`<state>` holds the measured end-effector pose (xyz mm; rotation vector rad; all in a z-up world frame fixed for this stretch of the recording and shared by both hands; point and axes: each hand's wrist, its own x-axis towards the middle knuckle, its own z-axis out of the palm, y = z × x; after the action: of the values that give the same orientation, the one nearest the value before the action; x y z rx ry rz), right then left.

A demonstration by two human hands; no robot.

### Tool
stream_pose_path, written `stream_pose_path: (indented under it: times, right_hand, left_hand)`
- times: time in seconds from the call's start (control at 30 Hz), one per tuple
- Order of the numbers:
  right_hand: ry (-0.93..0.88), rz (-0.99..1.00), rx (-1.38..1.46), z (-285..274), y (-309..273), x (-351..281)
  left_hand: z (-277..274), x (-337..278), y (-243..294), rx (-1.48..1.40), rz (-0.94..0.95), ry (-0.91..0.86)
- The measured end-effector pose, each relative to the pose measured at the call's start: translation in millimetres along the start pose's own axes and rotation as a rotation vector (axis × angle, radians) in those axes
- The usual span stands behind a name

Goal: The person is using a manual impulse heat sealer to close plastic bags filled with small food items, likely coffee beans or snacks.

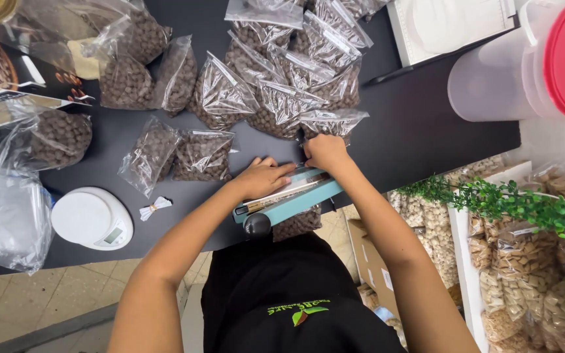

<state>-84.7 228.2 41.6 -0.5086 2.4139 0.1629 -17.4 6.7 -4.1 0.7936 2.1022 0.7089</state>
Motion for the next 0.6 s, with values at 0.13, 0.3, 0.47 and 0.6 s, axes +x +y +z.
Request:
stream_pose_path:
  times: [0.13, 0.3, 0.47, 0.6]
  right_hand:
    - [0.015, -0.015, -0.077, 7, 2, 9]
    - [0.150, -0.150, 0.533, -86, -29, -76]
    - [0.401, -0.350, 0.557, -44, -57, -106]
    - [0.355, -0.307, 0.348, -29, -65, -99]
  left_hand:
    - [1, 1, 0, -0.010, 0.011, -0.009]
    - [-16, -10, 11, -0.039, 0.030, 0.026]
    - [-4, -4, 5, -0.017, 0.021, 0.046]
    - [-22, -18, 22, 0.016, 0.007, 0.087]
